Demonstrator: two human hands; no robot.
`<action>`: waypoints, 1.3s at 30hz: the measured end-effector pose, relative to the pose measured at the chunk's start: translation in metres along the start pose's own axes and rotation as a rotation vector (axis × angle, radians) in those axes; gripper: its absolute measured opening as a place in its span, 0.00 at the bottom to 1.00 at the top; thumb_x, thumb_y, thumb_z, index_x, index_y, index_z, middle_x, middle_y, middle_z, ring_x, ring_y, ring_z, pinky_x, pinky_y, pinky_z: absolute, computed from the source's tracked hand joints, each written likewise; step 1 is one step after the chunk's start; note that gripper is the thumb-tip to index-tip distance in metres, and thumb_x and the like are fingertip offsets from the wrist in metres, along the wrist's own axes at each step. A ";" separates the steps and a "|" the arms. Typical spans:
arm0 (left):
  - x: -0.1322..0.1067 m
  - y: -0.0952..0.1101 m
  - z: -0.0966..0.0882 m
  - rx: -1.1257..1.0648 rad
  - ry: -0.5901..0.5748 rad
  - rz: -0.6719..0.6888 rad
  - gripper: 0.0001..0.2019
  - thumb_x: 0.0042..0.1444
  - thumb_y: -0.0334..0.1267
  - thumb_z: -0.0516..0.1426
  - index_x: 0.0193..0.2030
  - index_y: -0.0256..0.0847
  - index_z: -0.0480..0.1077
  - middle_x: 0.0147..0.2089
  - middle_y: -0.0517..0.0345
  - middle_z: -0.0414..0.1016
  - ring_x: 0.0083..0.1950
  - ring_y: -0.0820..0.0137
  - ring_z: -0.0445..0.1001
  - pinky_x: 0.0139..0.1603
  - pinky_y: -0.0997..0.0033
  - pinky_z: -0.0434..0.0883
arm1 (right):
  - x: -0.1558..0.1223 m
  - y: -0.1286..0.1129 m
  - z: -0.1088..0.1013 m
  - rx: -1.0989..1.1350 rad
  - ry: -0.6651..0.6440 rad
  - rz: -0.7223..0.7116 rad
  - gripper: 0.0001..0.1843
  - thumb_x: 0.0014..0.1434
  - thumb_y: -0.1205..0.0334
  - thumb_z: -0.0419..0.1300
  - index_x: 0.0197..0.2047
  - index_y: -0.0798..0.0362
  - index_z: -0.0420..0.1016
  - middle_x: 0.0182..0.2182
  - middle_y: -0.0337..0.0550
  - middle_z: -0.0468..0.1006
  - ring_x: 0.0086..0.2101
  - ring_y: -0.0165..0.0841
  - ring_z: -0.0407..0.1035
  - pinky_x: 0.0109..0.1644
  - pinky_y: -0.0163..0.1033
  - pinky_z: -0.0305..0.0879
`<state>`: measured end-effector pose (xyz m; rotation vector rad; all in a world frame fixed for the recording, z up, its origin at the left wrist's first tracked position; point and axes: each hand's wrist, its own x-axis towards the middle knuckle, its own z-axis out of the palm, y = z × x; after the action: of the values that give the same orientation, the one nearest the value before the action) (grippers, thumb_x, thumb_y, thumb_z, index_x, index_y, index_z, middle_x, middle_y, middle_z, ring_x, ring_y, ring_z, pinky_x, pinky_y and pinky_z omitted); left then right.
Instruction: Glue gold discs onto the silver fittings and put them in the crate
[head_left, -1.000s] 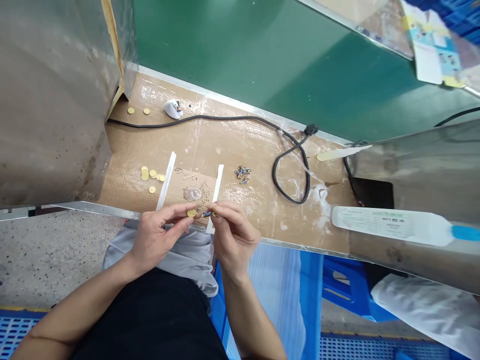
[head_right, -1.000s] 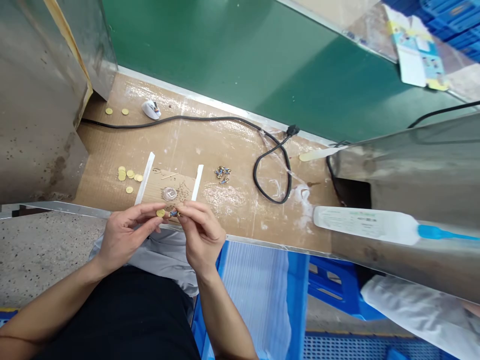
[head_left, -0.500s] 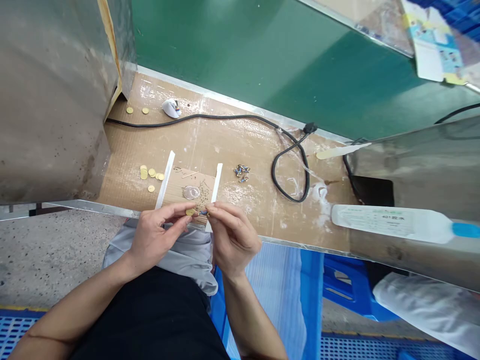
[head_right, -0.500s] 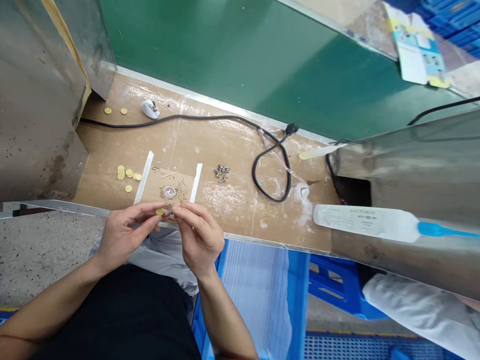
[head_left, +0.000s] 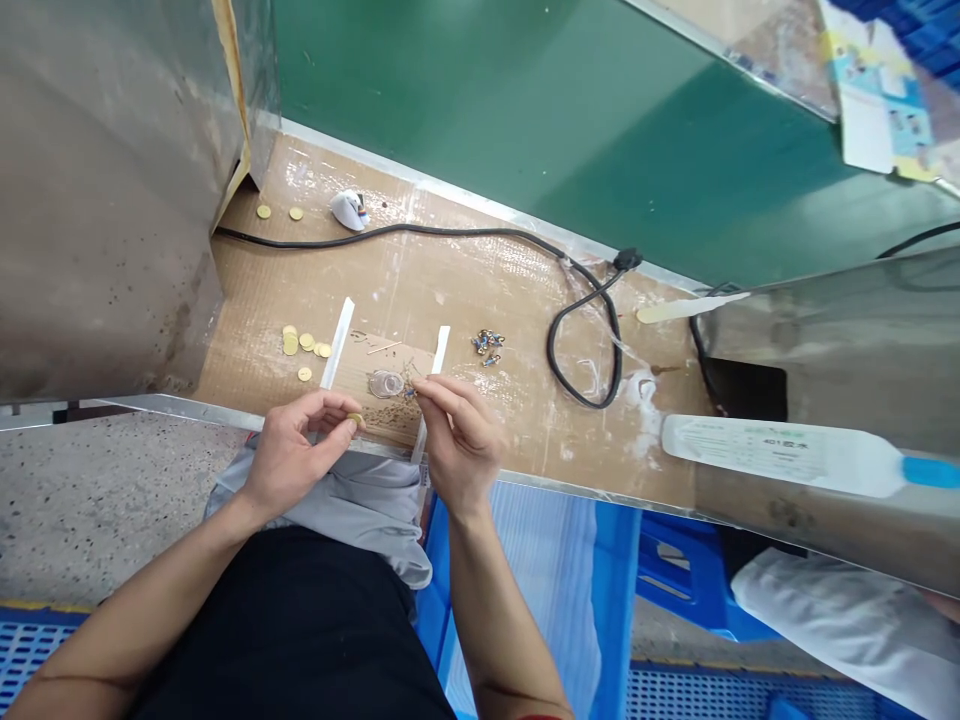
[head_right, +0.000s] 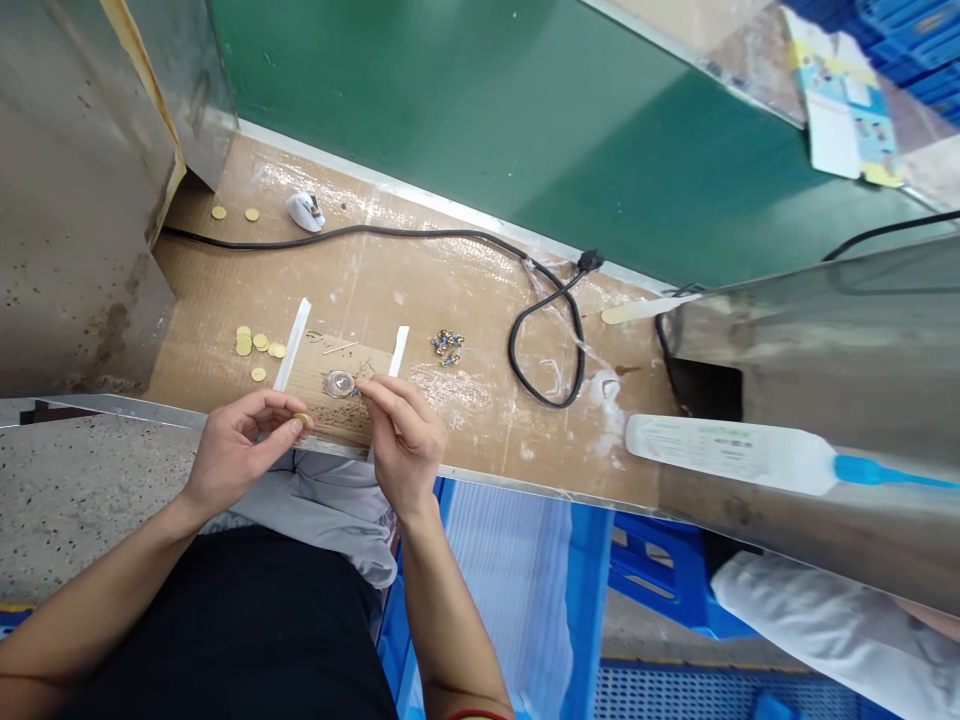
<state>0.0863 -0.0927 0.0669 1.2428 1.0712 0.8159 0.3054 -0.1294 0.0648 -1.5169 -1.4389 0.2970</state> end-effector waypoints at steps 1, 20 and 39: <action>0.000 0.000 0.000 0.018 0.004 0.016 0.03 0.68 0.36 0.69 0.46 0.43 0.85 0.40 0.56 0.89 0.39 0.68 0.88 0.45 0.72 0.85 | 0.000 0.001 0.001 -0.001 -0.006 -0.002 0.13 0.76 0.68 0.67 0.55 0.41 0.91 0.49 0.43 0.91 0.49 0.37 0.86 0.55 0.46 0.85; 0.001 -0.002 -0.005 -0.063 -0.050 -0.056 0.10 0.70 0.42 0.71 0.55 0.46 0.88 0.44 0.58 0.91 0.44 0.67 0.90 0.46 0.75 0.85 | 0.000 0.006 0.003 -0.023 -0.024 -0.014 0.15 0.77 0.68 0.65 0.55 0.41 0.91 0.49 0.43 0.90 0.49 0.38 0.86 0.54 0.45 0.86; -0.003 0.007 0.007 -0.020 -0.076 0.013 0.13 0.74 0.40 0.68 0.62 0.48 0.87 0.56 0.58 0.92 0.51 0.65 0.93 0.58 0.70 0.88 | -0.020 -0.036 0.006 0.096 0.026 -0.087 0.25 0.71 0.78 0.70 0.61 0.39 0.88 0.49 0.40 0.91 0.48 0.36 0.87 0.52 0.42 0.87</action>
<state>0.0927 -0.0963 0.0746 1.2552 0.9923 0.7820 0.2732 -0.1504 0.0809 -1.3722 -1.4450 0.2883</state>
